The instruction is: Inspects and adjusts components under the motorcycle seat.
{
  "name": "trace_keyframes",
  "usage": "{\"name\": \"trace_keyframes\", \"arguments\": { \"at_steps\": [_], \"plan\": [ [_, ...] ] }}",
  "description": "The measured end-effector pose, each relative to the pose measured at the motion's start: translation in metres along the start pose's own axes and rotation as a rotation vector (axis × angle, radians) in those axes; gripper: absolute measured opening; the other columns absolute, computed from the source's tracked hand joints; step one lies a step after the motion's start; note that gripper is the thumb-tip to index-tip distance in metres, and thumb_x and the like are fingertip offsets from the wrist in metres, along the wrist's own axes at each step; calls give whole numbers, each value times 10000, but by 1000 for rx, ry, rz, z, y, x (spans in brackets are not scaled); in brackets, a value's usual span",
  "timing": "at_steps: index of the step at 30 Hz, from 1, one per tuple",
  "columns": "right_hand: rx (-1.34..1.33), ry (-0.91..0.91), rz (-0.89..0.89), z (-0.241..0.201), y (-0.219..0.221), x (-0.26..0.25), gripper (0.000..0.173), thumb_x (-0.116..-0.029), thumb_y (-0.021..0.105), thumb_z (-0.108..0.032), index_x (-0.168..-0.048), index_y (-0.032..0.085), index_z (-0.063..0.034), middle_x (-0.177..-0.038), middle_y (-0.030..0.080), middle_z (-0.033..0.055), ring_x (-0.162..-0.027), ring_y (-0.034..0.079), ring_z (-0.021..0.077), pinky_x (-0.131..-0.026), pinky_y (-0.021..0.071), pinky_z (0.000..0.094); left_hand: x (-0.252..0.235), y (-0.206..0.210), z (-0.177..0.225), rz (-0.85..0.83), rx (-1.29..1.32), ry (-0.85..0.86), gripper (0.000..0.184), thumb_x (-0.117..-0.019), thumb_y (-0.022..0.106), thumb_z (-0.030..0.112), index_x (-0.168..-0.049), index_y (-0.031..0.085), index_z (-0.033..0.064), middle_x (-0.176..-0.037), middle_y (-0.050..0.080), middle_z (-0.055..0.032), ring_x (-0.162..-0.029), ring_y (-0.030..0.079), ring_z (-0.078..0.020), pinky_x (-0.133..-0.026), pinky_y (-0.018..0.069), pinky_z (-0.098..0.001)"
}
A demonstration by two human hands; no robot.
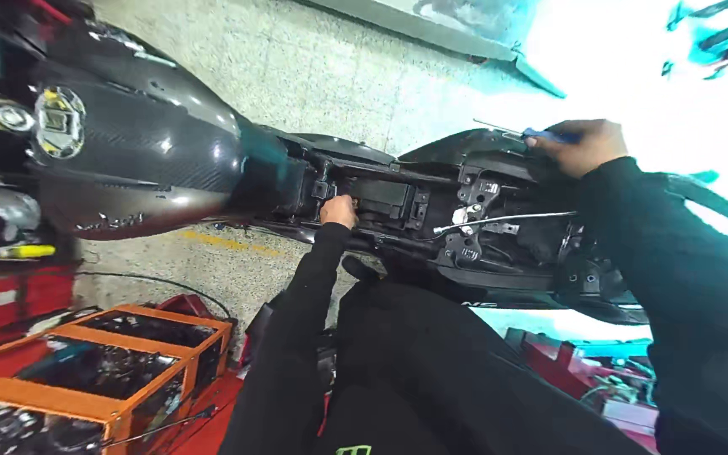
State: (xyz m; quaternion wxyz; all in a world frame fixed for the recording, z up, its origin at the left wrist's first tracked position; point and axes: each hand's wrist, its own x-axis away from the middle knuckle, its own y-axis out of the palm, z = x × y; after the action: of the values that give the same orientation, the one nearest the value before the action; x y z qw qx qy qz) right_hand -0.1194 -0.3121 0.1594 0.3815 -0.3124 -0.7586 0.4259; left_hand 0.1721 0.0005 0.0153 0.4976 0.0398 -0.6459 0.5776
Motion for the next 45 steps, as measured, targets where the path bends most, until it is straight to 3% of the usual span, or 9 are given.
{"name": "trace_keyframes", "arguments": {
  "at_steps": [10,16,23,30,31,32,33,35,45],
  "plan": [
    [-144,-122,82,21,15,-8,630,-939,596,-628,-1218,702,-73,-1127,705,271,-1057,680,458,-914,474,703,-18,5,-11,24,11,-3,397,-776,833,296,-1077,726,61,-1079,722,-230,-1058,684,-444,-904,521,-693],
    [-146,-227,101,29,21,-7,705,-939,530,-684,-1201,699,-52,-1120,703,280,-1050,677,467,-903,468,698,-8,-3,14,40,-69,-68,854,-777,832,212,-1496,405,37,-1248,662,-279,-1145,657,-479,-955,510,-685],
    [-163,-251,69,29,21,-8,685,-936,525,-677,-1171,701,-58,-1085,706,274,-1025,681,468,-873,474,705,-13,-18,45,-131,-263,-171,560,-861,774,293,-1272,612,-52,-1301,634,-289,-1232,618,-451,-998,491,-670],
    [-36,-302,139,16,16,6,597,-1004,494,-541,-1137,699,4,-1031,707,302,-962,696,481,-801,510,669,-15,-13,39,-111,-192,-241,517,-893,720,301,-1279,621,-27,-1302,638,-279,-1244,613,-441,-1006,487,-662],
    [78,-216,67,-11,-1,23,506,-1046,499,-392,-1181,679,61,-1097,695,329,-1023,685,476,-852,514,617,-15,-11,34,-95,-137,-240,517,-896,716,300,-1286,623,-27,-1310,632,-284,-1251,607,-441,-1020,480,-661],
    [79,111,-216,-59,-32,35,457,-1105,480,-277,-1392,565,68,-1389,565,323,-1306,521,445,-1083,362,559,-15,-8,29,-81,-86,-236,507,-907,710,304,-1290,630,-18,-1316,628,-284,-1259,601,-436,-1036,467,-655],
    [77,111,-224,-59,-32,35,458,-1108,473,-275,-1399,557,67,-1399,556,322,-1314,510,443,-1088,351,556,-16,-5,23,-65,-54,-227,476,-911,704,311,-1272,656,4,-1304,640,-272,-1251,607,-427,-1039,465,-652],
    [-52,-326,160,17,17,6,595,-1003,490,-535,-1128,699,7,-1026,706,304,-961,692,486,-795,502,669,-19,1,13,-30,-10,-219,412,-894,711,325,-1207,710,56,-1253,678,-236,-1213,634,-406,-1018,483,-646],
    [-180,-273,95,28,23,-6,675,-937,526,-668,-1163,710,-60,-1085,706,280,-1033,675,489,-871,464,712,-10,1,-8,-17,297,-83,409,-908,732,142,-1295,667,29,-1245,693,-205,-1178,665,-335,-1046,507,-548]
  ]
}}
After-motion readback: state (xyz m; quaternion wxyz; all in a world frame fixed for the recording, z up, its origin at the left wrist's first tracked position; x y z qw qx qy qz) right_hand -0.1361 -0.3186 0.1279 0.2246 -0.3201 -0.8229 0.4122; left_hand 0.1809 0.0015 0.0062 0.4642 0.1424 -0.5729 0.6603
